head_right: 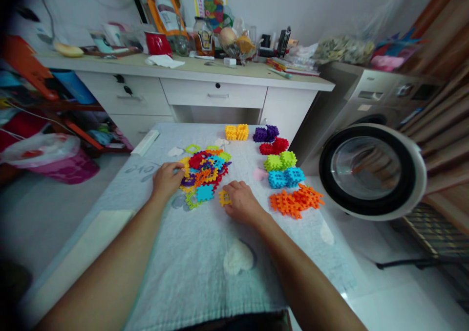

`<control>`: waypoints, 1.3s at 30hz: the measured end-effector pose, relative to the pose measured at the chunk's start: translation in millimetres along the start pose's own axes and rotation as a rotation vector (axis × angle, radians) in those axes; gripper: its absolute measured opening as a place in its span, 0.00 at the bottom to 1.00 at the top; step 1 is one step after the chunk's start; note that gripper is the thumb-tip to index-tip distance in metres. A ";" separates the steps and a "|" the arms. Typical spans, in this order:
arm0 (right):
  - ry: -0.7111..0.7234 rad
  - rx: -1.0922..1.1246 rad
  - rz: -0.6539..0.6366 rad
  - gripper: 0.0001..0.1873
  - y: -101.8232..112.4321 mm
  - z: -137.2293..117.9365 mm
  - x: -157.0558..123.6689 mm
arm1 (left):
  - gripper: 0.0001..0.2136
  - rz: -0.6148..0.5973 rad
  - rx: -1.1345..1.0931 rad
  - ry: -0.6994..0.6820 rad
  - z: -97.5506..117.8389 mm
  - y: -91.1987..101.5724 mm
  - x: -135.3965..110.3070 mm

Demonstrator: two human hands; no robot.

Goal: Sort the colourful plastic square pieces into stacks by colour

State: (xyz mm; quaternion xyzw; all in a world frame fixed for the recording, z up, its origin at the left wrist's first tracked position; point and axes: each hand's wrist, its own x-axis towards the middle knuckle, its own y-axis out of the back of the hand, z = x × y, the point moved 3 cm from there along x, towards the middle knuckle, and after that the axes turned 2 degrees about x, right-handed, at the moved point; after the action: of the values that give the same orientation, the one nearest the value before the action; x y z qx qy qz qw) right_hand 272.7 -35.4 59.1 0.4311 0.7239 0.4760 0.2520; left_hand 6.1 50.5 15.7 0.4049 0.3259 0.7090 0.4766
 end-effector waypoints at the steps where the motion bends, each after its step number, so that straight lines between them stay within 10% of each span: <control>1: 0.001 -0.003 0.012 0.29 4.9 1.1 -0.3 | 0.14 0.002 0.003 0.000 -0.6 -0.5 0.1; 14: -0.011 -0.132 0.145 0.28 87.0 56.1 34.7 | 0.14 -0.001 -0.017 0.009 0.7 0.6 0.3; 39: -0.358 -0.261 0.248 0.19 111.0 146.1 236.9 | 0.13 0.031 -0.064 0.029 4.8 3.5 -1.8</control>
State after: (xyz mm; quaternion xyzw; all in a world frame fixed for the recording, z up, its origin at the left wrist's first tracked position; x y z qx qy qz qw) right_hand 309.9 257.6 109.2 0.5578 0.5419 0.5086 0.3694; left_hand 9.2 48.0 20.5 0.3841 0.3039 0.7321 0.4735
